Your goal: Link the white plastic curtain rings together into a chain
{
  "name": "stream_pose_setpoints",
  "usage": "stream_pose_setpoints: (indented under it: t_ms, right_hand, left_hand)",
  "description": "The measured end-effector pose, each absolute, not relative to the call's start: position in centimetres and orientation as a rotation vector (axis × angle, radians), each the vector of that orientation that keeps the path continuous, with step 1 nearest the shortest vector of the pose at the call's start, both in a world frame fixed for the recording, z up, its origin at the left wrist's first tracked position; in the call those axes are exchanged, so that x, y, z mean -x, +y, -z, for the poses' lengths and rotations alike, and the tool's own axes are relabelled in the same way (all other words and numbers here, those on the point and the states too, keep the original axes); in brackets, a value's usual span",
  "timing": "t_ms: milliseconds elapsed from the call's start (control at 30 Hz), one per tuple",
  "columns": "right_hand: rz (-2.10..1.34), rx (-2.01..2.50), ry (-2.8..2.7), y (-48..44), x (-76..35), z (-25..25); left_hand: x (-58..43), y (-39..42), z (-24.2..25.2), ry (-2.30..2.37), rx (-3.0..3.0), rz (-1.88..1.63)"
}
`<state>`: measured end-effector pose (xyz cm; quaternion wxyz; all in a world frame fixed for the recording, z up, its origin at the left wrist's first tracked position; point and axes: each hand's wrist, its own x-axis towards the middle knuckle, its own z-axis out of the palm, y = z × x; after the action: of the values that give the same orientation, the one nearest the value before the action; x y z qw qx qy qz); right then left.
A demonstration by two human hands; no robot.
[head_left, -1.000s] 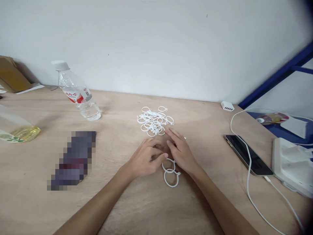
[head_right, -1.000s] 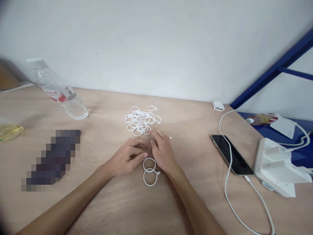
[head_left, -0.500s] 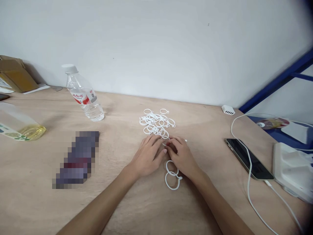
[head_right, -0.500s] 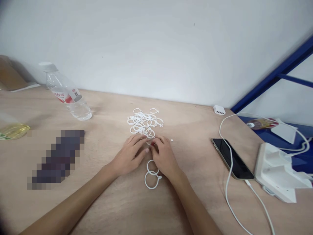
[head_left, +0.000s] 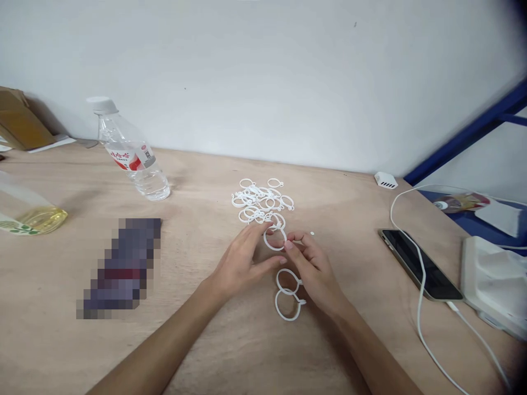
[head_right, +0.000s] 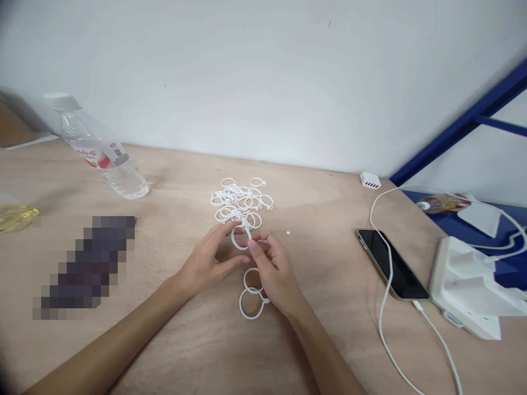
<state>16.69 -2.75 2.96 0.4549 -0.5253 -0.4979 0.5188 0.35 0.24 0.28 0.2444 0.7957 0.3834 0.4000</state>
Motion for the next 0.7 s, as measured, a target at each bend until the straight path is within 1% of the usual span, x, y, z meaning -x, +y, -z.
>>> stream_pose_setpoints:
  t_ms: [133, 233, 300, 367, 467, 700]
  right_hand:
    - [-1.415, 1.183, -1.221, -3.1, -16.3, -3.5]
    - [-1.364, 1.183, -1.304, -2.9, -16.7, -3.4]
    - [-1.264, 1.250, -1.344, -2.6, -17.0, -3.1]
    - [-1.131, 1.327, -1.340, -2.3, -17.4, -2.7]
    - [-1.001, 1.366, -1.270, -1.7, -17.8, -2.1]
    - [-1.071, 1.210, -1.352, -1.6, -18.1, -1.7]
  left_hand:
    - [-0.3, 0.2, -0.3, 0.983, -2.166, -1.233]
    - [-0.4, 0.2, -0.6, 0.946, -2.166, -1.263]
    - [-0.3, 0.1, -0.8, 0.955, -2.147, -1.263]
    - [-0.3, 0.1, -0.9, 0.983, -2.105, -1.226]
    - [-0.2, 0.0, -1.0, 1.008, -2.048, -1.074]
    - [-0.2, 0.0, -1.6, 0.992, -2.077, -0.892]
